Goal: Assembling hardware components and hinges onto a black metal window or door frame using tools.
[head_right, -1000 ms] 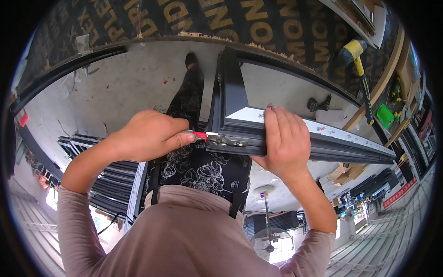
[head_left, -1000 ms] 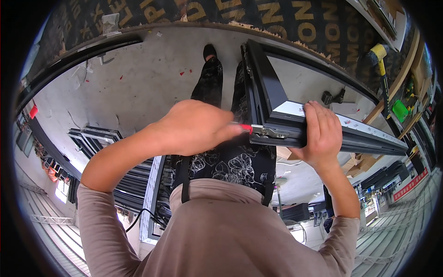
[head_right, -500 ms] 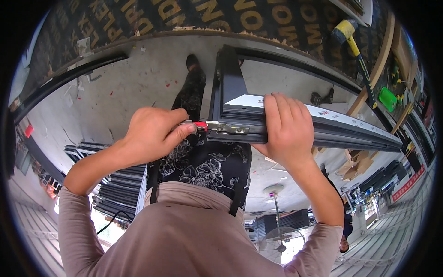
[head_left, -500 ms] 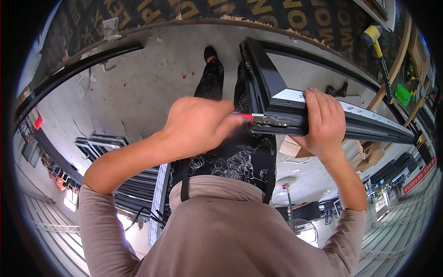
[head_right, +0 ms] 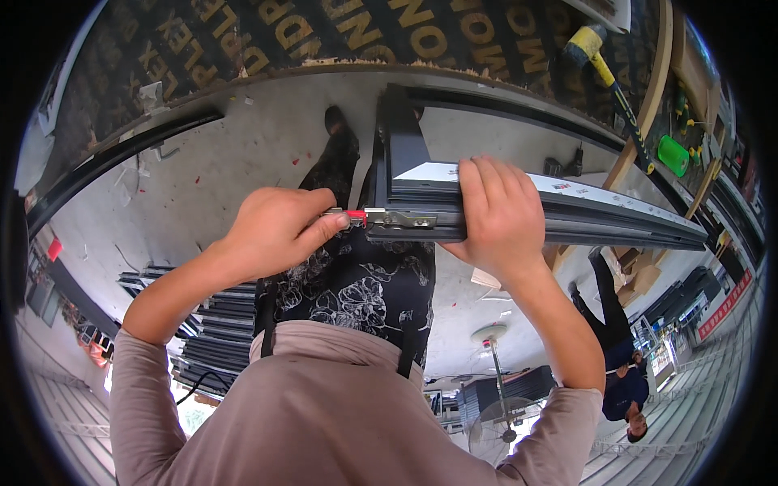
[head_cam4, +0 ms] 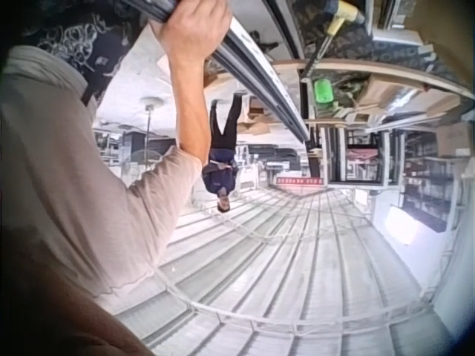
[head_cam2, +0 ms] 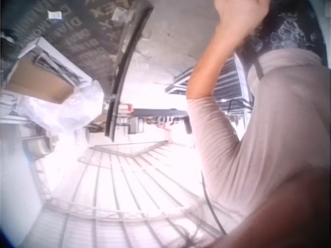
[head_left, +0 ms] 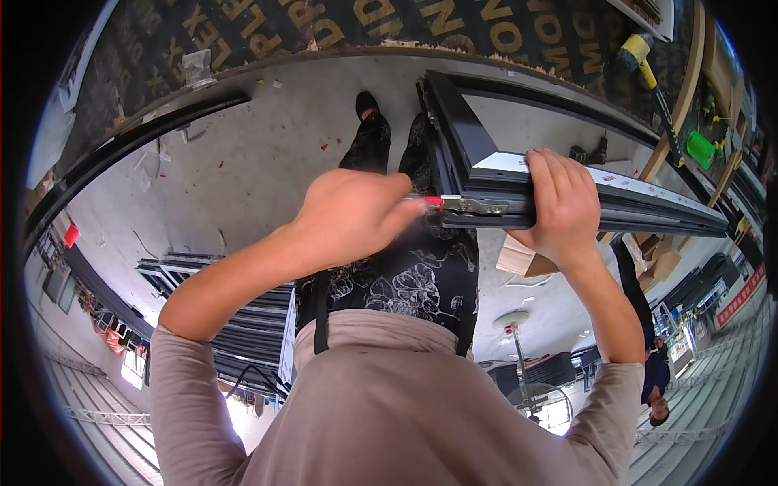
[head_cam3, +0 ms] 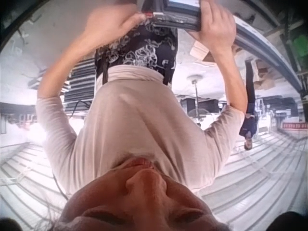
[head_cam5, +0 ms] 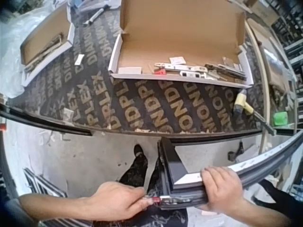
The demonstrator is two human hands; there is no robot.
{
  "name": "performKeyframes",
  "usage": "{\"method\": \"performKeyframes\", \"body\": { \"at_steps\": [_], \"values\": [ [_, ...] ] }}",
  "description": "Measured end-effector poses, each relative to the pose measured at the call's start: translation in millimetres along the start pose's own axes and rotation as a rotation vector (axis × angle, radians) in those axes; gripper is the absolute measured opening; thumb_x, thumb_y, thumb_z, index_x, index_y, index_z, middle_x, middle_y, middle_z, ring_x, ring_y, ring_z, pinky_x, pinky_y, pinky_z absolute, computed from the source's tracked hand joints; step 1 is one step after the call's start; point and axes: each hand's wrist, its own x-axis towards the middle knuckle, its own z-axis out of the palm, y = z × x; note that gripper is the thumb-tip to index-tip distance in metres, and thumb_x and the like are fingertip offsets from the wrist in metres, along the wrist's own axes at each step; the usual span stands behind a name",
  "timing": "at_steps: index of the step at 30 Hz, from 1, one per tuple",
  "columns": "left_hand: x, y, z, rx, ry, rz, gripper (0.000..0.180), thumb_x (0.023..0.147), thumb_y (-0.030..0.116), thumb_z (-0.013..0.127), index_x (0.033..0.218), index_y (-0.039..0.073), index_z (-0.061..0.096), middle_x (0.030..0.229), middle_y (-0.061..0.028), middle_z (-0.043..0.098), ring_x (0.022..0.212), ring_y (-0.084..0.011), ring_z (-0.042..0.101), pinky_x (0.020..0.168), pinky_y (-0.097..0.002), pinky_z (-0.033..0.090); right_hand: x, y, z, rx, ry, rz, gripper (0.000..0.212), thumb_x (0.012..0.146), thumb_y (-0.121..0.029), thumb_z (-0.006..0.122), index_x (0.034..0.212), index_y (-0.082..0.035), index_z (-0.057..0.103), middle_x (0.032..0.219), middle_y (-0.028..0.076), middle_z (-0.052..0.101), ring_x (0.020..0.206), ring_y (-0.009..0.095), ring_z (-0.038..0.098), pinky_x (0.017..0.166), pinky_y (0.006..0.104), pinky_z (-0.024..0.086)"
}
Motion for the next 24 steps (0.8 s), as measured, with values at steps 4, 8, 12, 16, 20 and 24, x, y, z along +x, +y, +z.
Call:
{"method": "performKeyframes", "body": {
  "at_steps": [4,8,12,16,20,24],
  "values": [
    [2,-18,-6,-0.140,0.033,0.076,0.039,0.099,0.039,0.048,0.095,0.003,0.063,0.085,-0.0150,0.065,0.083,-0.0311,0.063,0.073,-0.0407,0.049,0,1,0,-0.002,0.019,-0.003,0.082,0.054,-0.038,0.084,0.119,0.003,0.055,0.112,0.019,0.062,0.104,0.035,0.061,0.093,0.0445,0.046],
    [-9,-66,-17,-0.600,0.254,-0.052,0.057,0.105,0.044,0.033,0.107,-0.001,0.066,0.108,-0.0126,0.068,0.107,-0.0216,0.060,0.100,-0.0352,0.043,-1,2,-3,-0.001,0.005,0.017,0.082,0.054,-0.038,0.084,0.119,0.003,0.056,0.112,0.019,0.062,0.104,0.035,0.061,0.093,0.0446,0.046],
    [-5,-105,1,-1.158,0.393,-0.152,0.069,0.104,0.054,0.024,0.115,-0.002,0.063,0.120,-0.0165,0.065,0.123,-0.0254,0.053,0.110,-0.0390,0.034,4,-3,-2,0.003,0.007,0.017,0.082,0.052,-0.037,0.083,0.118,0.003,0.056,0.112,0.019,0.063,0.104,0.035,0.060,0.093,0.0446,0.046],
    [17,-48,32,-1.212,0.440,-0.138,0.078,0.101,0.061,0.017,0.137,-0.002,0.047,0.146,-0.0140,0.045,0.142,-0.0261,0.033,0.121,-0.0405,0.009,5,1,-3,-0.010,0.006,0.019,0.081,0.053,-0.037,0.083,0.118,0.003,0.056,0.111,0.020,0.063,0.103,0.036,0.060,0.093,0.0447,0.046],
    [13,-76,14,-1.142,0.430,-0.119,0.074,0.103,0.057,0.016,0.134,-0.001,0.050,0.145,-0.0149,0.046,0.145,-0.0253,0.027,0.122,-0.0410,0.007,6,0,-4,0.002,0.018,-0.002,0.080,0.054,-0.038,0.083,0.117,0.003,0.056,0.111,0.020,0.063,0.102,0.037,0.061,0.090,0.0449,0.047],
    [-15,-137,-4,-1.197,0.614,-0.521,0.060,0.104,0.049,0.029,0.125,0.002,0.059,0.137,-0.0144,0.054,0.141,-0.0248,0.035,0.120,-0.0416,0.014,8,-3,-1,0.032,0.008,0.002,0.082,0.052,-0.040,0.083,0.116,0.003,0.057,0.111,0.021,0.063,0.101,0.037,0.061,0.090,0.0449,0.047]
  ]
}}
